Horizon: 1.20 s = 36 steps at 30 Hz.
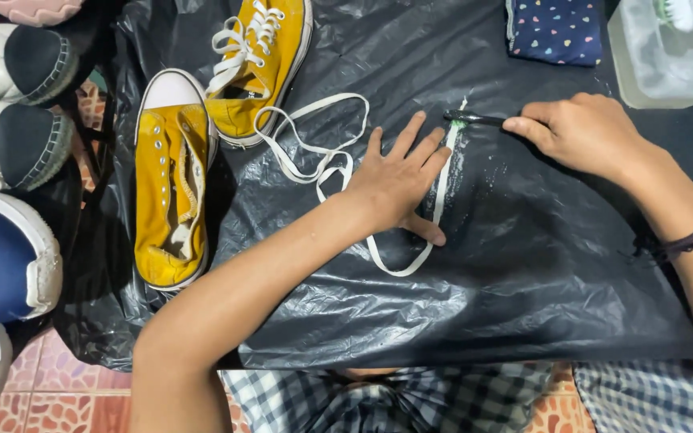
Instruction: The person scrubs a white shoelace with a toothbrush on a black plastic sheet, repeatedly dipping the brush into a container of liquid and scrubbing different sections of the lace.
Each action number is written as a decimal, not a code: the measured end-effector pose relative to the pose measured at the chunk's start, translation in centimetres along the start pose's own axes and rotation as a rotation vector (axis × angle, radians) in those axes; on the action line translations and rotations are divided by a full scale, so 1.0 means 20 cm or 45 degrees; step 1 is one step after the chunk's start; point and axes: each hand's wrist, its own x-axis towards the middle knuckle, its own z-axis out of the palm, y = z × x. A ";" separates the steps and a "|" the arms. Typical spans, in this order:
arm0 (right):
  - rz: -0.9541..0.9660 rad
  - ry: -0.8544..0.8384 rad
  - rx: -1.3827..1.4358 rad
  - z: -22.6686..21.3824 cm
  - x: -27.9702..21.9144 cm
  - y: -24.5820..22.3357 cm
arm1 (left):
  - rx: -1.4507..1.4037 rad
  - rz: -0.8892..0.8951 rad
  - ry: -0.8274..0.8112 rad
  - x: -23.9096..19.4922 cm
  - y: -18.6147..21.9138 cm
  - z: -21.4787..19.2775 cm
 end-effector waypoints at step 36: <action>-0.119 0.089 -0.260 0.12 -0.08 0.03 | 0.163 0.030 0.380 0.02 -0.05 0.17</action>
